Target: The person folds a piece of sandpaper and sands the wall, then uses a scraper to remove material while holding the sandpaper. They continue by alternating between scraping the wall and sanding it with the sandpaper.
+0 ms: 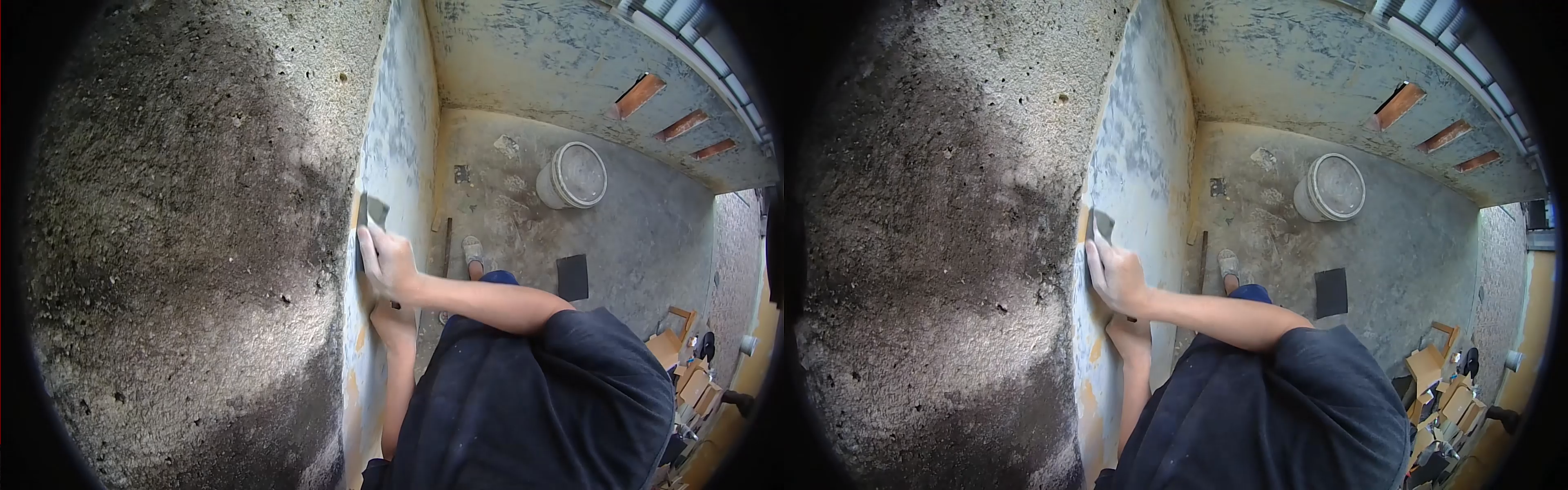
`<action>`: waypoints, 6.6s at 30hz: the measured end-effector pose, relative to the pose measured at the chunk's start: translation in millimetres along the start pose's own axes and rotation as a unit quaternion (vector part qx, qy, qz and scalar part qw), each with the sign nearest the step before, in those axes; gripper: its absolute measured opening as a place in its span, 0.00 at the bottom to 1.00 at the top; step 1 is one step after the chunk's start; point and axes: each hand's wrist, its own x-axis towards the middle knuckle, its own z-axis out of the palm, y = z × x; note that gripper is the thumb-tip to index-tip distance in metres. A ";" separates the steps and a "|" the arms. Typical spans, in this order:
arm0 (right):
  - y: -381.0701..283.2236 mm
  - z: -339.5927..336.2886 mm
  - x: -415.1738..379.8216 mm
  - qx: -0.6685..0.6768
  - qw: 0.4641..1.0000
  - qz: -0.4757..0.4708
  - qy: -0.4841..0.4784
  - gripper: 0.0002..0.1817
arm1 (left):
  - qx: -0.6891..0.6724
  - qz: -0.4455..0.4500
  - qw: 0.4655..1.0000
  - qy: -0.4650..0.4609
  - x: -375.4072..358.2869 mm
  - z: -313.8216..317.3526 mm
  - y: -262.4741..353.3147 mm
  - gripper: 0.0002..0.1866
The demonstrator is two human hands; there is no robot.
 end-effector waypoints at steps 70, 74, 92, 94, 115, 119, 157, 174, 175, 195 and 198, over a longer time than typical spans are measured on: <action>46.6 19.0 -3.2 -0.019 0.997 0.075 0.027 0.20 | 0.023 -0.103 0.994 0.030 -58.7 -35.1 16.5 0.13; 32.2 16.3 -32.7 -0.057 0.994 0.088 0.036 0.21 | 0.030 -0.092 0.994 0.052 -72.8 -41.9 13.6 0.13; 25.5 -112.4 -31.2 0.531 0.581 0.503 -0.357 0.39 | -0.019 -0.122 0.987 0.106 -97.4 -44.1 18.9 0.13; 29.2 -120.4 -31.5 0.563 0.555 0.494 -0.361 0.44 | -0.022 -0.126 0.985 0.117 -93.3 -37.9 24.0 0.12; 110.1 -298.7 142.1 -0.219 0.749 0.106 -0.617 0.32 | -0.076 -0.272 0.956 0.078 -4.0 130.2 143.7 0.18; 117.4 -291.0 152.5 -0.329 0.670 0.015 -0.666 0.38 | -0.025 -0.244 0.967 0.063 -1.3 138.6 141.5 0.21; 129.5 -117.3 266.6 0.058 0.604 0.076 -0.791 0.21 | -0.700 -0.200 0.569 0.381 111.8 219.8 170.9 0.22; 101.1 -92.4 189.5 0.000 0.569 0.089 -0.817 0.28 | -0.416 -0.277 0.673 0.545 49.2 169.4 162.1 0.31; 104.4 -89.1 184.0 -0.004 0.574 0.039 -0.818 0.26 | -0.393 -0.269 0.673 0.566 43.3 169.1 160.8 0.27; 92.6 -52.0 188.8 0.070 0.465 0.156 -0.869 0.21 | -0.209 -0.350 0.448 0.796 54.5 149.1 116.5 0.14; 91.9 -39.5 207.5 0.040 0.429 0.095 -0.897 0.18 | -0.044 -0.336 0.468 0.816 81.0 147.2 89.4 0.17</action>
